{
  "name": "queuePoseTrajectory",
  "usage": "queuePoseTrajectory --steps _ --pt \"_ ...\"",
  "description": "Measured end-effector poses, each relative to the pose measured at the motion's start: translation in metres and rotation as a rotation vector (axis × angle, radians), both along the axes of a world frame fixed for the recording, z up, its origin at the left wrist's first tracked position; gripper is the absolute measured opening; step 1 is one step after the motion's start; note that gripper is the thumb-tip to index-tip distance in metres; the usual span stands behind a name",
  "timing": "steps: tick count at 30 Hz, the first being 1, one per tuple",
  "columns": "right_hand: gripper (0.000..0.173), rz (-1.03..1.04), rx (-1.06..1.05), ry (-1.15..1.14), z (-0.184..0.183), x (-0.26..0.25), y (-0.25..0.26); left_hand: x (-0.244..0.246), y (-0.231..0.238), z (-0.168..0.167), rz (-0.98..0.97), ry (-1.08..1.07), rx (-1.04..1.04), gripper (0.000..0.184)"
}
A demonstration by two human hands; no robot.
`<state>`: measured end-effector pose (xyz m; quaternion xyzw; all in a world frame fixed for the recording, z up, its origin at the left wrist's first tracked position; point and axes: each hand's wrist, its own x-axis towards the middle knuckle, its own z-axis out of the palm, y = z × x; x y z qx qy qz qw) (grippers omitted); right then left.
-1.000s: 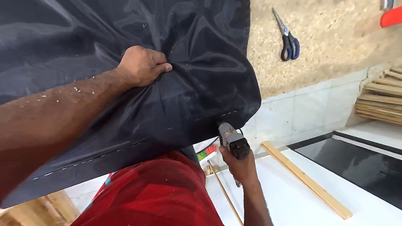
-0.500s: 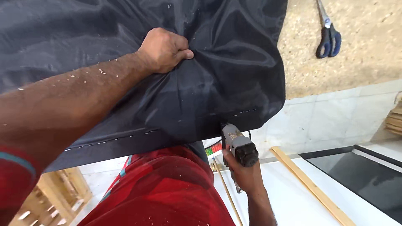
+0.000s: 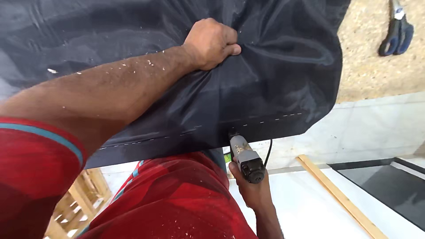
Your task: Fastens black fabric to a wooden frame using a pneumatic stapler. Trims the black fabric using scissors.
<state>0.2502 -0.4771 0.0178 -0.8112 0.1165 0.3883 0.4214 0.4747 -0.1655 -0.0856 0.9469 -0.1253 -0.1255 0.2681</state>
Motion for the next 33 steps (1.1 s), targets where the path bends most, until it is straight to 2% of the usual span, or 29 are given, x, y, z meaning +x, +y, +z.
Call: queuePoseTrajectory --steps 7,16,20,33 --pt "0.038 0.014 0.022 -0.023 0.0 -0.021 0.03 0.001 0.0 0.003 -0.012 0.03 -0.001 0.048" --pt "0.036 0.145 -0.052 -0.052 0.008 -0.033 0.063 0.001 0.0 0.006 -0.016 0.052 -0.009 0.047" --pt "0.041 0.233 -0.078 -0.08 0.006 -0.04 0.07 0.002 0.0 0.005 -0.019 0.046 -0.013 0.047" --pt "0.039 0.255 -0.126 -0.084 0.011 -0.042 0.088 0.002 0.0 0.01 -0.004 0.079 -0.03 0.046"
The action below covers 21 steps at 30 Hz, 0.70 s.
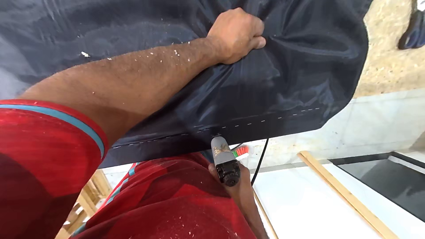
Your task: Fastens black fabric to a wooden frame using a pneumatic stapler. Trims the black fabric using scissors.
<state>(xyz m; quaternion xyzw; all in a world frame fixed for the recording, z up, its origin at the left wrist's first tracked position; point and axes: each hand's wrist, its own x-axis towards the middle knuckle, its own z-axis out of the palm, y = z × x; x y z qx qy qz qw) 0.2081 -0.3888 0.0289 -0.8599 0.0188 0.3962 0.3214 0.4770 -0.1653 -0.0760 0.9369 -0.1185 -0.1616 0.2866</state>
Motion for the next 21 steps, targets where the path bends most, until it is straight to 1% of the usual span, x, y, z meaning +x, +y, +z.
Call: queuePoseTrajectory --steps 3,4,5,7,8,9,10,11,12,14,16,19,21 --pt "0.038 0.02 -0.029 0.013 0.002 0.005 0.005 0.001 -0.001 0.001 -0.007 -0.01 0.008 0.047" --pt "0.041 0.018 -0.036 0.02 0.004 0.006 0.005 0.002 0.0 0.0 -0.013 -0.014 0.015 0.047" --pt "0.046 0.005 -0.041 0.041 0.009 0.006 0.003 0.001 0.0 0.0 -0.017 -0.009 0.023 0.048" --pt "0.065 -0.041 -0.034 0.093 0.025 0.003 -0.012 -0.003 -0.002 0.0 -0.015 -0.011 0.019 0.049" --pt "0.07 -0.078 -0.016 0.072 0.032 0.0 -0.024 -0.001 -0.002 0.001 -0.011 -0.02 0.019 0.049" --pt "0.066 -0.13 -0.008 0.036 0.037 -0.007 -0.039 -0.001 0.0 0.002 0.0 -0.023 0.022 0.049" --pt "0.059 -0.188 -0.016 0.003 0.041 -0.013 -0.057 -0.004 0.002 0.001 0.013 -0.027 0.015 0.05" --pt "0.054 -0.247 -0.048 -0.028 0.042 -0.017 -0.076 -0.007 0.003 0.002 0.026 -0.037 0.006 0.05" --pt "0.052 -0.276 -0.116 -0.054 0.042 -0.014 -0.096 -0.006 0.004 0.005 0.043 -0.047 0.005 0.05" --pt "0.056 -0.257 -0.346 -0.038 0.05 0.009 -0.13 -0.006 0.004 0.019 0.119 -0.069 0.025 0.049" --pt "0.059 -0.208 -0.511 0.005 0.06 0.045 -0.163 -0.019 0.018 0.039 0.218 -0.121 0.051 0.05" --pt "0.062 -0.092 -0.627 -0.057 0.064 0.118 -0.212 -0.06 0.06 0.062 0.338 -0.28 0.113 0.046" --pt "0.064 -0.017 -0.673 -0.149 0.059 0.178 -0.237 -0.103 0.087 0.071 0.413 -0.353 0.207 0.043"
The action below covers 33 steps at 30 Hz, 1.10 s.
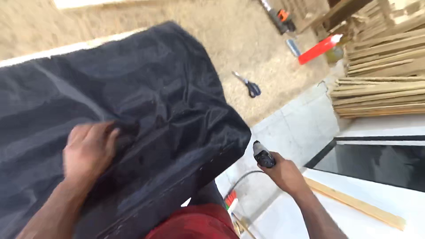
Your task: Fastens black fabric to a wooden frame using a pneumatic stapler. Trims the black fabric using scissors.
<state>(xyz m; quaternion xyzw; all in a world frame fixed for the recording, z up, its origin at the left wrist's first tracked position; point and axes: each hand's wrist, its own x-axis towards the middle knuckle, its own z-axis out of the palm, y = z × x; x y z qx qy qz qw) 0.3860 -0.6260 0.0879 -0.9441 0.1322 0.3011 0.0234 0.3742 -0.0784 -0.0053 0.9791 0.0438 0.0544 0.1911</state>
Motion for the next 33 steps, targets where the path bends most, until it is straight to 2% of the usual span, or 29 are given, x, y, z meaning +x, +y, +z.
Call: queuePoseTrajectory --steps 2,5,8,11,13,15,17,19,22,24,27,28,30,33 --pt "0.064 0.083 -0.045 -0.066 -0.007 0.061 -0.014 -0.052 0.009 0.012 0.107 0.053 0.046 0.041" --pt "0.062 0.183 -0.049 -0.122 -0.021 0.161 -0.026 -0.115 -0.02 0.03 0.282 0.219 0.074 0.04" --pt "0.058 0.245 -0.013 -0.218 -0.049 0.258 -0.049 -0.151 -0.083 0.03 0.395 0.354 -0.035 0.042" --pt "0.067 0.294 -0.045 -0.349 -0.074 0.342 -0.069 -0.148 -0.168 0.033 0.387 0.502 -0.177 0.039" --pt "0.079 0.343 -0.034 -0.442 -0.081 0.362 -0.059 -0.139 -0.213 0.031 0.348 0.681 -0.266 0.043" --pt "0.068 0.438 0.084 -0.449 -0.076 0.342 -0.023 -0.138 -0.246 0.016 0.387 0.862 -0.402 0.051" --pt "0.053 0.483 0.237 -0.323 -0.084 0.309 0.021 -0.138 -0.266 -0.011 0.527 0.939 -0.616 0.059" --pt "0.059 0.462 0.363 -0.172 -0.108 0.293 0.06 -0.133 -0.292 -0.026 0.744 0.865 -0.933 0.061" --pt "0.067 0.458 0.324 -0.137 -0.137 0.287 0.1 -0.116 -0.327 -0.035 1.032 0.803 -1.305 0.071" --pt "0.055 0.495 0.326 -0.159 -0.141 0.293 0.117 -0.099 -0.347 -0.044 1.217 0.573 -1.564 0.066" --pt "0.044 0.576 0.361 -0.126 -0.142 0.299 0.121 -0.081 -0.381 -0.057 1.353 0.05 -1.972 0.061" --pt "0.044 0.587 0.402 -0.107 -0.141 0.306 0.118 -0.072 -0.391 -0.059 1.379 -0.121 -2.013 0.06" --pt "0.049 0.535 0.567 -0.069 -0.137 0.327 0.11 -0.056 -0.404 -0.061 1.461 -0.382 -1.963 0.053" --pt "0.049 0.299 0.829 -0.077 -0.143 0.365 0.088 -0.053 -0.417 -0.061 1.595 -0.588 -1.812 0.049"
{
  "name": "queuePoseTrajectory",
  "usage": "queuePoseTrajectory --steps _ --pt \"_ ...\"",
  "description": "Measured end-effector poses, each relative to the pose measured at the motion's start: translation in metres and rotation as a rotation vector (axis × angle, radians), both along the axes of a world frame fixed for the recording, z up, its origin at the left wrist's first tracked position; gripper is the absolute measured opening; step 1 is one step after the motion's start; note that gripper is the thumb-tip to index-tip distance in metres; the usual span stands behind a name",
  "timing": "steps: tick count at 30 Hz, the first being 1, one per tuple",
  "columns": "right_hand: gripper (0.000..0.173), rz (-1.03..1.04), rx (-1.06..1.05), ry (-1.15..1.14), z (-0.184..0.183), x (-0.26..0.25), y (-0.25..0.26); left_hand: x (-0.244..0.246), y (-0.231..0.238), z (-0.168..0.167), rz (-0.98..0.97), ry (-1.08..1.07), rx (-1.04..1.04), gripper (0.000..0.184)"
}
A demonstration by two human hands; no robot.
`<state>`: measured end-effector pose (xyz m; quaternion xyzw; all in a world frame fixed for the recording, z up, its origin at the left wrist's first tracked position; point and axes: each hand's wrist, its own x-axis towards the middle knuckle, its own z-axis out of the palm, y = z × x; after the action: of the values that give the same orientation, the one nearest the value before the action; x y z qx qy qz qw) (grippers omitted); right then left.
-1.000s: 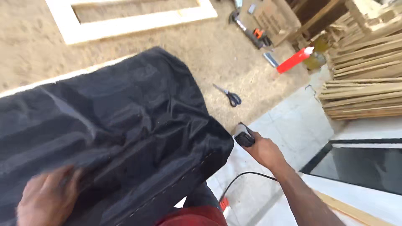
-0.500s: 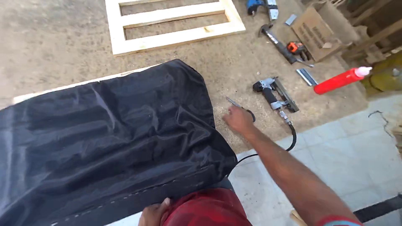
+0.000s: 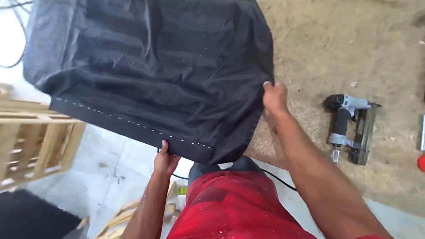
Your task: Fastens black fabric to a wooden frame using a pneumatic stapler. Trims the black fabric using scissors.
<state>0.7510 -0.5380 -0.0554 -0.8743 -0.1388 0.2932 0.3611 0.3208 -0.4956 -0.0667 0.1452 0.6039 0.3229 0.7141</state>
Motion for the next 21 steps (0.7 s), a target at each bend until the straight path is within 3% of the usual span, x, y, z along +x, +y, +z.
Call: queuePoseTrajectory --steps 2,6,10,12,15,18,21 --pt "0.04 -0.044 0.084 0.034 0.001 0.023 -0.003 -0.002 -0.001 -0.004 0.101 0.039 0.058 0.052" --pt "0.042 0.175 -0.069 -0.136 0.008 0.044 -0.025 0.006 -0.032 -0.011 0.176 -0.081 0.175 0.054" --pt "0.043 0.382 -0.293 -0.369 0.028 0.045 -0.095 0.041 -0.113 -0.012 0.002 -0.177 0.08 0.044" --pt "0.045 0.461 -0.418 -0.355 0.022 0.034 -0.13 0.065 -0.148 -0.016 0.02 -0.212 0.014 0.034" --pt "0.042 0.536 -0.472 -0.401 0.008 0.02 -0.157 0.093 -0.171 -0.027 0.036 -0.237 -0.077 0.036" --pt "0.044 0.567 -0.551 -0.399 0.013 0.02 -0.153 0.103 -0.184 -0.026 -0.182 -0.146 -0.281 0.052" --pt "0.054 0.599 -0.603 -0.394 0.032 0.015 -0.142 0.109 -0.196 -0.01 -0.366 -0.191 -0.42 0.059"
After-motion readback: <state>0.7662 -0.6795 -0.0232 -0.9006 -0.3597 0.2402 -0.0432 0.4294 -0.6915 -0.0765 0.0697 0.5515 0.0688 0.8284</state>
